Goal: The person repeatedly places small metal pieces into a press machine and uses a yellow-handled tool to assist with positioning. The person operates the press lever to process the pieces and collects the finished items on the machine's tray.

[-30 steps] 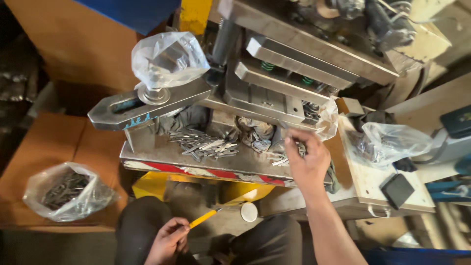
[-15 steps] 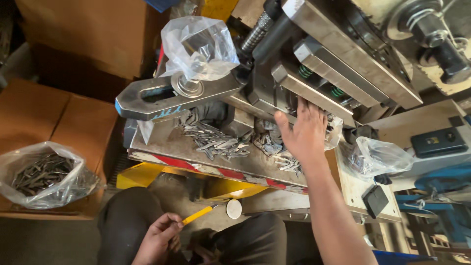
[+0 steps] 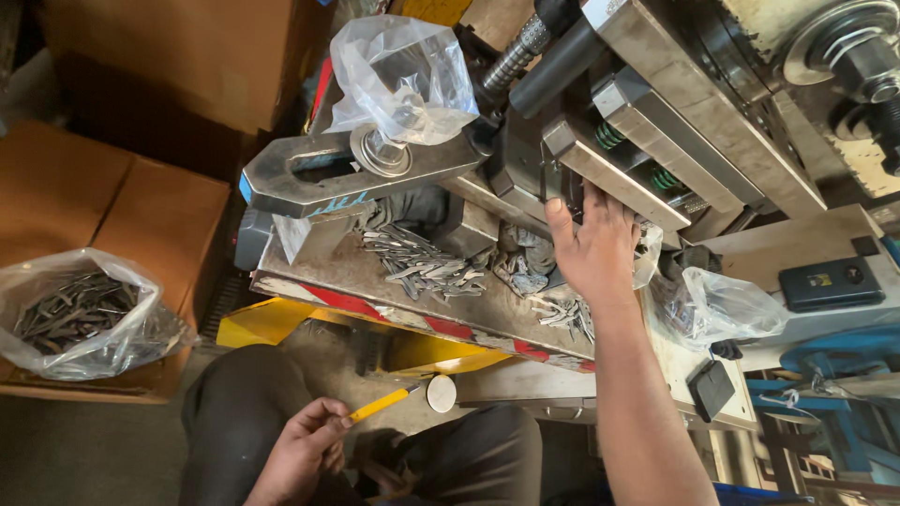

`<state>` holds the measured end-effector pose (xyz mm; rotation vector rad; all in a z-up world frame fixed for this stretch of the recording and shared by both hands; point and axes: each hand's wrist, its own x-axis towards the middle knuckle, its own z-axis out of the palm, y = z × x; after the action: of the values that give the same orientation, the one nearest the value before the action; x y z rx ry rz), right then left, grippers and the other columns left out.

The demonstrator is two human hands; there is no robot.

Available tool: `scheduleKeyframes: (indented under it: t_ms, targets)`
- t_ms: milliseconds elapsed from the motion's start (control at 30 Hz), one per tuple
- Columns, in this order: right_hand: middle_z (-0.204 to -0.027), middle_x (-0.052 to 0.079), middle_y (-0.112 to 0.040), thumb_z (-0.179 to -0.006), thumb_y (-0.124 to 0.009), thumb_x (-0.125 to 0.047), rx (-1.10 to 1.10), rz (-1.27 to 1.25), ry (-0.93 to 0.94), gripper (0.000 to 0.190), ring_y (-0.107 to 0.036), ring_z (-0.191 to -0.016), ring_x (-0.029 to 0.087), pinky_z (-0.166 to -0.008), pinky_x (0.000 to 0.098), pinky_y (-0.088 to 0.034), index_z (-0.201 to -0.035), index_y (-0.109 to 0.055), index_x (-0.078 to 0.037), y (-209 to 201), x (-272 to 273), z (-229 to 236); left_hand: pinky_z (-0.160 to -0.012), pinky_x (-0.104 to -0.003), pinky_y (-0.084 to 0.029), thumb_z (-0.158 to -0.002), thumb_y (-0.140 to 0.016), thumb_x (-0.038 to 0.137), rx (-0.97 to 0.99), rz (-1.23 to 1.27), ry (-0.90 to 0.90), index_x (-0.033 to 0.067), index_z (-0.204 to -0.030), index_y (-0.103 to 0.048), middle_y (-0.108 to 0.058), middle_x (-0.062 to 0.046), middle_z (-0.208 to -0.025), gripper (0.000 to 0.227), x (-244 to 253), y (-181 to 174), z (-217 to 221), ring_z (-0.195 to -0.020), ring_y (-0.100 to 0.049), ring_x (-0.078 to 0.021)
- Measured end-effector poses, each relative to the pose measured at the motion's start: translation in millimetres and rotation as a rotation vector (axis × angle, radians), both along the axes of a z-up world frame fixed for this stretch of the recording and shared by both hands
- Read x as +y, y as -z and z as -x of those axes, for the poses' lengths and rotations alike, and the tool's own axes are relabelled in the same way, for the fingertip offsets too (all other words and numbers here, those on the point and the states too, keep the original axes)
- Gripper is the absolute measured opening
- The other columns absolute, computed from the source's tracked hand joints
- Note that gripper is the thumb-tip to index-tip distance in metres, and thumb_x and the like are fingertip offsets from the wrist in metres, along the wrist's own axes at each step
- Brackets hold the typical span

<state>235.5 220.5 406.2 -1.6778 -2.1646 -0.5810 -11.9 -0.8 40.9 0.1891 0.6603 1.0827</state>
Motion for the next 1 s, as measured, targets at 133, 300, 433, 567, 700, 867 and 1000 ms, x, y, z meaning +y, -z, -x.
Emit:
scheduleKeyframes:
  t_ms: [133,300,433,567,700,867,1000]
  targets:
    - [-0.15,0.029,-0.049,-0.103,-0.047,-0.061,0.041,-0.007,0.037,0.076,-0.042,-0.139,0.049,-0.112,0.0619,-0.029,-0.15,-0.051,-0.002,5,0,-3,-0.041,-0.031,-0.034,-0.091,-0.066,0.006,-0.017,-0.004,0.006,0.0057,-0.098,-0.064,-0.052,-0.001,-0.063,0.007,-2,-3,1,-0.043,-0.04,-0.0109]
    - [-0.15,0.027,-0.049,-0.104,-0.046,-0.061,0.041,-0.021,0.024,0.074,-0.042,-0.14,0.048,-0.109,0.0643,-0.029,-0.152,-0.05,-0.005,8,-1,-5,-0.041,-0.031,-0.035,-0.091,-0.066,0.006,-0.006,0.01,0.01,0.0052,-0.097,-0.064,-0.053,-0.001,-0.063,0.006,-1,-3,1,-0.044,-0.041,-0.0108]
    - [-0.15,0.026,-0.05,-0.101,-0.045,-0.063,0.076,0.011,0.041,0.076,-0.043,-0.141,0.046,-0.109,0.0635,-0.029,-0.151,-0.05,-0.006,5,-2,-1,-0.042,-0.031,-0.036,-0.091,-0.066,0.006,0.017,0.006,0.009,0.0047,-0.097,-0.064,-0.053,-0.002,-0.063,0.006,-1,-4,1,-0.044,-0.042,-0.0114]
    - [-0.147,0.031,-0.05,-0.102,-0.046,-0.061,0.031,0.018,0.067,0.075,-0.041,-0.138,0.05,-0.109,0.0652,-0.025,-0.15,-0.051,-0.005,-2,0,6,-0.042,-0.032,-0.037,-0.092,-0.066,0.007,0.017,0.008,0.014,0.0042,-0.096,-0.063,-0.054,-0.002,-0.064,0.006,0,-4,-1,-0.044,-0.04,-0.0109]
    - [-0.145,0.032,-0.051,-0.101,-0.044,-0.063,0.1,0.077,0.064,0.075,-0.043,-0.138,0.05,-0.116,0.0628,-0.024,-0.149,-0.053,-0.006,-7,3,8,-0.042,-0.032,-0.038,-0.092,-0.066,0.007,0.017,0.009,0.013,0.0047,-0.096,-0.064,-0.052,-0.002,-0.064,0.006,-1,-4,-1,-0.044,-0.04,-0.011]
    - [-0.145,0.033,-0.051,-0.1,-0.041,-0.066,0.055,0.083,0.107,0.079,-0.042,-0.14,0.051,-0.118,0.0653,-0.017,-0.15,-0.052,-0.006,-8,7,6,-0.042,-0.032,-0.037,-0.09,-0.065,0.007,0.02,0.018,0.023,0.0047,-0.097,-0.064,-0.053,-0.002,-0.064,0.006,0,-7,2,-0.043,-0.04,-0.0115]
    - [-0.148,0.035,-0.048,-0.101,-0.04,-0.068,0.042,0.045,0.098,0.082,-0.04,-0.139,0.053,-0.114,0.0663,-0.017,-0.151,-0.049,-0.003,-1,10,1,-0.042,-0.032,-0.037,-0.091,-0.066,0.007,0.015,0.008,0.021,0.0049,-0.096,-0.064,-0.053,-0.002,-0.064,0.006,-2,-8,2,-0.044,-0.041,-0.0118]
